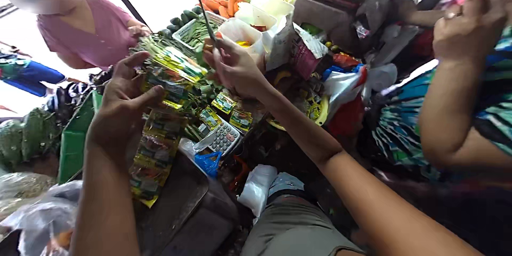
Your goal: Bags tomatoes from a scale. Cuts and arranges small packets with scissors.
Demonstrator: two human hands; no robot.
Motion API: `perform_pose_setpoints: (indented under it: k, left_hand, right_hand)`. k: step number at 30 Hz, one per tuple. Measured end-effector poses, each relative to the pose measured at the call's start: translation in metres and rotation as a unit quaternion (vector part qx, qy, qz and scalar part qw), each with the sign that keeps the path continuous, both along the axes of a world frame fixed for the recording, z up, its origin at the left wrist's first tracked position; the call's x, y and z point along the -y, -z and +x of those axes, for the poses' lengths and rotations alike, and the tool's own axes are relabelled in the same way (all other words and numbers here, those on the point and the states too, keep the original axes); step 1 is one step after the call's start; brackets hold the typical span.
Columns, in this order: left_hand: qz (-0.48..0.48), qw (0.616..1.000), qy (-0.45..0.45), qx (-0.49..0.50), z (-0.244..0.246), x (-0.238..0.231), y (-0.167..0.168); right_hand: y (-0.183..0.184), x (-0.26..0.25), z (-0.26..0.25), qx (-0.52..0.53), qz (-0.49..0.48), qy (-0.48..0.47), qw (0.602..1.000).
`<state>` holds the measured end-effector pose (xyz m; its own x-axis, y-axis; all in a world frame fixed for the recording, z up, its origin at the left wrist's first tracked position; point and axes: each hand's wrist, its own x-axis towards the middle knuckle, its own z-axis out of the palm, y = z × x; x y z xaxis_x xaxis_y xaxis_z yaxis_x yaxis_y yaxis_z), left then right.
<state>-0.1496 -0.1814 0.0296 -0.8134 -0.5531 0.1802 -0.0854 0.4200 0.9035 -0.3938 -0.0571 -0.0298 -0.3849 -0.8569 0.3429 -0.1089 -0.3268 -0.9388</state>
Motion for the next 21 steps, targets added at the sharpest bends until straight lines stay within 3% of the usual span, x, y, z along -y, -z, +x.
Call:
perform_pose_setpoints:
  k: [2,9,14,21]
  left_hand:
    - [-0.002,1.000,-0.025,-0.003,0.008,-0.002,-0.002]
    - [0.055,0.995,-0.040,-0.071,0.017,0.011,0.008]
    - [0.059,0.994,-0.035,-0.084,0.007,0.011,0.014]
    - [0.074,0.997,0.010,-0.033,-0.003,0.001,0.016]
  right_hand:
    - [0.023,-0.015,0.005,-0.034,0.005,0.000,0.999]
    - [0.100,-0.057,0.011,-0.005,0.067,-0.224,0.972]
    - [0.101,-0.057,0.021,-0.007,0.052,-0.298,0.953]
    - [0.090,-0.050,0.019,-0.011,0.056,-0.263,0.963]
